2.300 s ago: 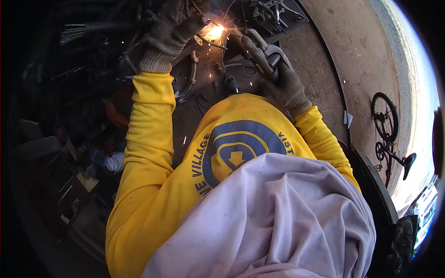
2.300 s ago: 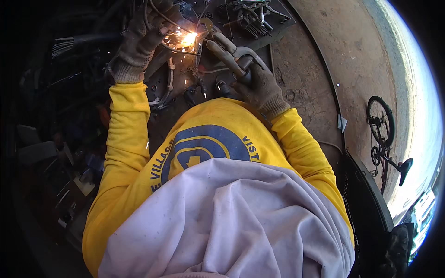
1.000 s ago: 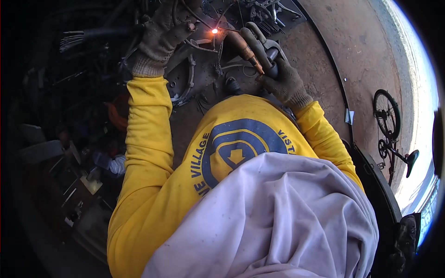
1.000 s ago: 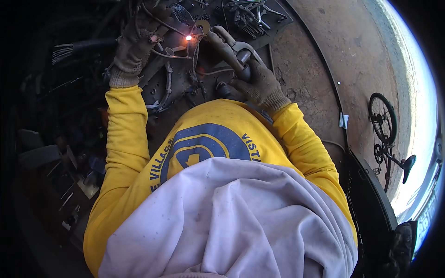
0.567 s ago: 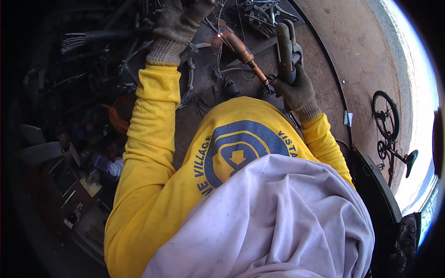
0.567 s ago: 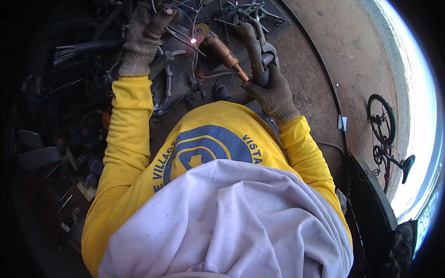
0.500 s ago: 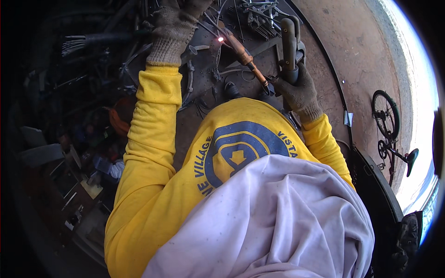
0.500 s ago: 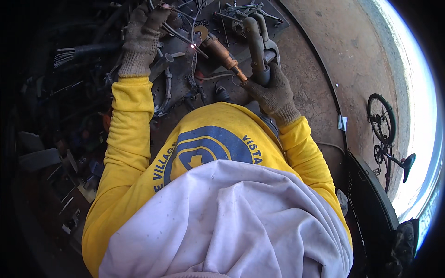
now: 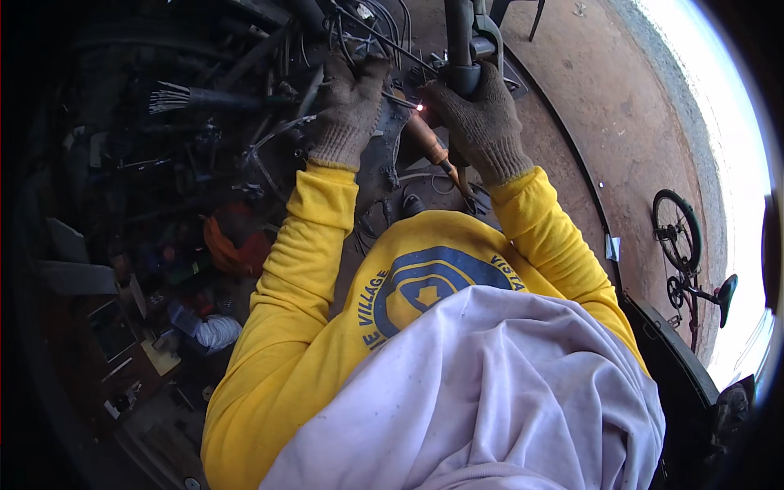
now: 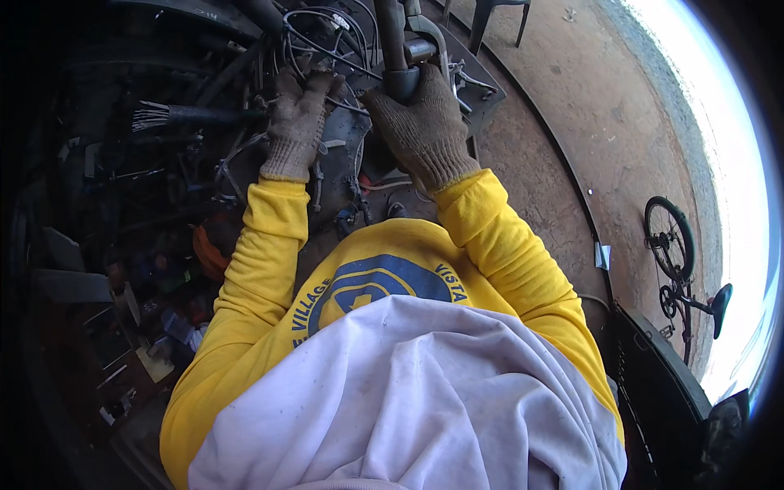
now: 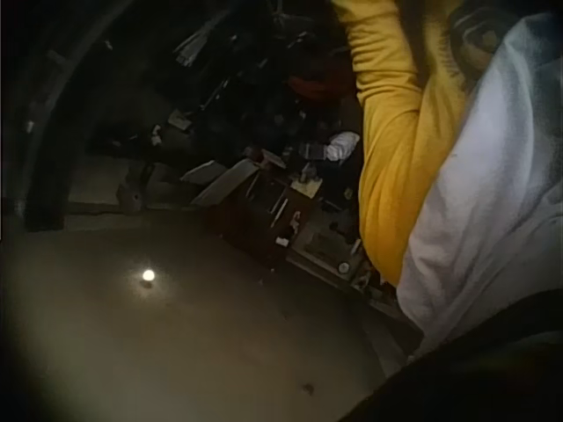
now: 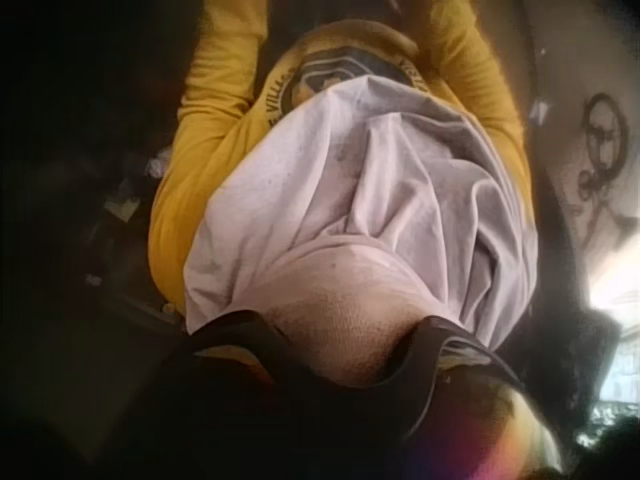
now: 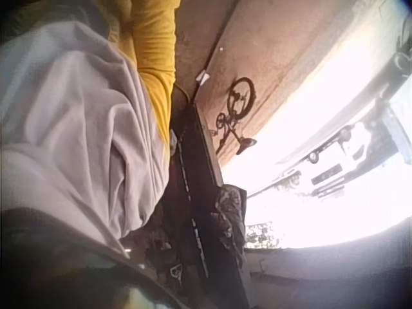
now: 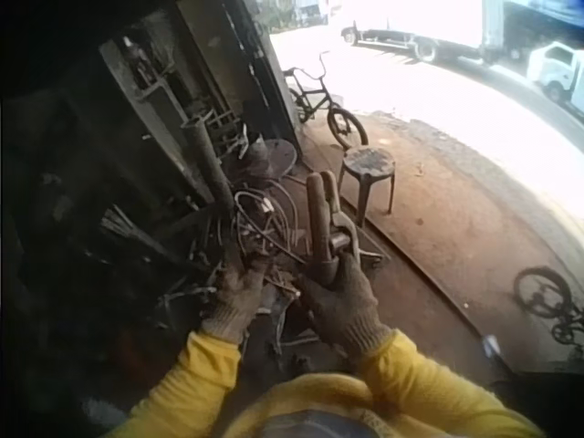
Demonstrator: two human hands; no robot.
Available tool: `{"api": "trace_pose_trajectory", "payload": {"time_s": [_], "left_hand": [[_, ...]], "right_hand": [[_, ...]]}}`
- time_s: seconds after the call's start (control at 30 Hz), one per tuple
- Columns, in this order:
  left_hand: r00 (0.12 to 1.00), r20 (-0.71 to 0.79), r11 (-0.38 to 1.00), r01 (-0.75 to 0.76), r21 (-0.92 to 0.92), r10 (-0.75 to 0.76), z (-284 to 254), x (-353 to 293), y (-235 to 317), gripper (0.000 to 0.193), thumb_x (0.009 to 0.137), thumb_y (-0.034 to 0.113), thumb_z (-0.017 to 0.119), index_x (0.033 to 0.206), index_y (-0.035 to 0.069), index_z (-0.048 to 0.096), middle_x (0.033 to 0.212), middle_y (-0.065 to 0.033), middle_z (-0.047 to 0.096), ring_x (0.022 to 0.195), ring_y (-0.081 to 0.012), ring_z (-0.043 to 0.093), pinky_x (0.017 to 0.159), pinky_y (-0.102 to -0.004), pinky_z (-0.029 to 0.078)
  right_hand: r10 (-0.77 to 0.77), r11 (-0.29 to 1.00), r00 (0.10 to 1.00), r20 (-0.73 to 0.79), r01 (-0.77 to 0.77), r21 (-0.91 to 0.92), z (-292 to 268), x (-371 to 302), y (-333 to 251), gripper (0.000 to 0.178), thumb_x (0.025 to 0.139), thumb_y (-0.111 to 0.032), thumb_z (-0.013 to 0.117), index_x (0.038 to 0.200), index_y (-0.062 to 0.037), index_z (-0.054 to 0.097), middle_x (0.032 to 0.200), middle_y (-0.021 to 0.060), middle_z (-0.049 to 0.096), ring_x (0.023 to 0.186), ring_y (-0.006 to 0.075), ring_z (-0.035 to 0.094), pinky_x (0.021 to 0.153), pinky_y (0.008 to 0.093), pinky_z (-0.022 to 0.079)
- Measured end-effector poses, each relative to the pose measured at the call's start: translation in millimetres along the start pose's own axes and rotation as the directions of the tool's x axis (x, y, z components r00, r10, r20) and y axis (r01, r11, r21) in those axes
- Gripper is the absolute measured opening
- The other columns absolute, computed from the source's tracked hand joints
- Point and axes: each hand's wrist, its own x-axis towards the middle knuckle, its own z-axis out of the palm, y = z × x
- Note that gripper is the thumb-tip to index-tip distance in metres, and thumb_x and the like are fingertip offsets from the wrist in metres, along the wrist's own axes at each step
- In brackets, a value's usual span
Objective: The person welds metal rods together to form a circular frame and then uses an angle grinder to smooth the joints.
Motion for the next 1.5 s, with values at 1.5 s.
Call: {"api": "trace_pose_trajectory", "payload": {"time_s": [1.5], "left_hand": [[0.448, 0.825, -0.354, -0.751, 0.557, 0.345, -16.2, 149.1, 53.0, 0.041, 0.093, 0.016, 0.059, 0.135, 0.017, 0.058, 0.108, -0.0127, 0.069, 0.097, -0.0291, 0.07, 0.08, -0.0412, 0.058]], "right_hand": [[0.131, 0.973, 0.895, -0.426, -0.032, 0.231, -115.5, -61.5, 94.3, 0.041, 0.094, -0.015, 0.074, 0.125, -0.003, 0.05, 0.091, 0.0082, 0.063, 0.073, 0.0173, 0.069, 0.065, 0.0323, 0.061]]}}
